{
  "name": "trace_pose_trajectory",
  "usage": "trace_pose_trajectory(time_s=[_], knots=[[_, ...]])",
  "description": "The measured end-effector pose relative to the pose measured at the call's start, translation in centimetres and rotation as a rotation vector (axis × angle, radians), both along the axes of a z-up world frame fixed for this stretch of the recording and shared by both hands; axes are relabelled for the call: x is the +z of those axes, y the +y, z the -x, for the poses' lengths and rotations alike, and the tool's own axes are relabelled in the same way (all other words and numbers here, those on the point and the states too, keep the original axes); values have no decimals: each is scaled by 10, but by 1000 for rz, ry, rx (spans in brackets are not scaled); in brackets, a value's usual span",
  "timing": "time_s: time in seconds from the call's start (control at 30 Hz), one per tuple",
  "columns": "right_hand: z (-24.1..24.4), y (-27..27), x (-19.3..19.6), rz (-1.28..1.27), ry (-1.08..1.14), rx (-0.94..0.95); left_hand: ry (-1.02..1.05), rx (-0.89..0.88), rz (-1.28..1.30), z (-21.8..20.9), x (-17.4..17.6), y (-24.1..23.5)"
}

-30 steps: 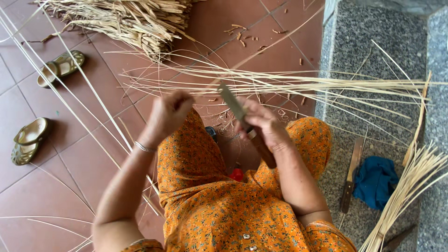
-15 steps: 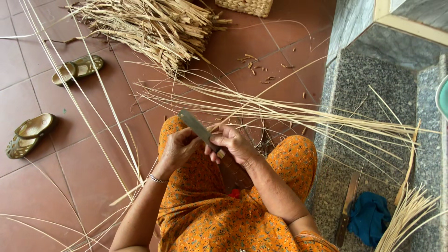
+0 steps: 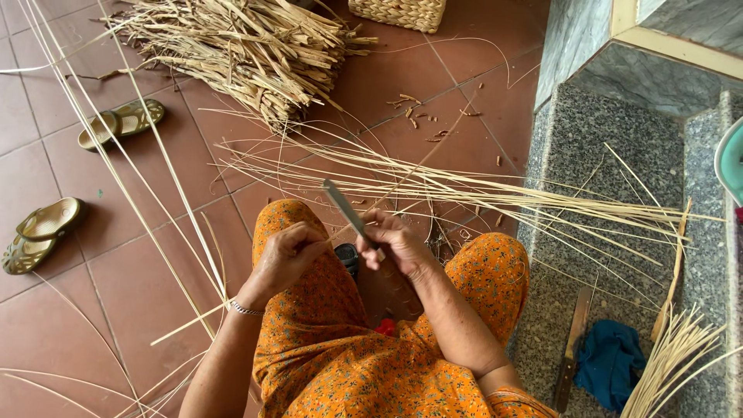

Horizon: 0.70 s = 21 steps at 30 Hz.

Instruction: The person sits on the floor and uses a knife to split long bamboo strips into thinner strands. They hold the strips with one hand and scrape the knife along the length to separate the fibers, discarding the resulting pieces onto the floor.

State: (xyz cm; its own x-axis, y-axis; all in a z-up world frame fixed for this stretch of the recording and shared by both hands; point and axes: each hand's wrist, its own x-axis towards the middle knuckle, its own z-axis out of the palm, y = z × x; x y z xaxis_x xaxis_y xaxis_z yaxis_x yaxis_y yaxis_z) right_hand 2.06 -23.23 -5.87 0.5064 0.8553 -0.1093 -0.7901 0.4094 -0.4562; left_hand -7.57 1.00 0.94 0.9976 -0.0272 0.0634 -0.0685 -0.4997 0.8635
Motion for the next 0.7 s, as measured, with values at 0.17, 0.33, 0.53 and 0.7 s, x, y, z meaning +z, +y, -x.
trace_pose_trajectory(time_s=[0.17, 0.33, 0.53, 0.7], knots=[[-16, -28, -3, 7, 68, -108, 68, -33, 21, 14, 0, 15], [-21, -36, 2, 3, 24, -164, 161, -18, -11, 23, -2, 31], [-29, -48, 2, 49, -23, -209, 182, -25, 60, 37, -14, 59], [-33, -61, -1, 21, -15, -265, 226, 14, 30, 45, -29, 85]])
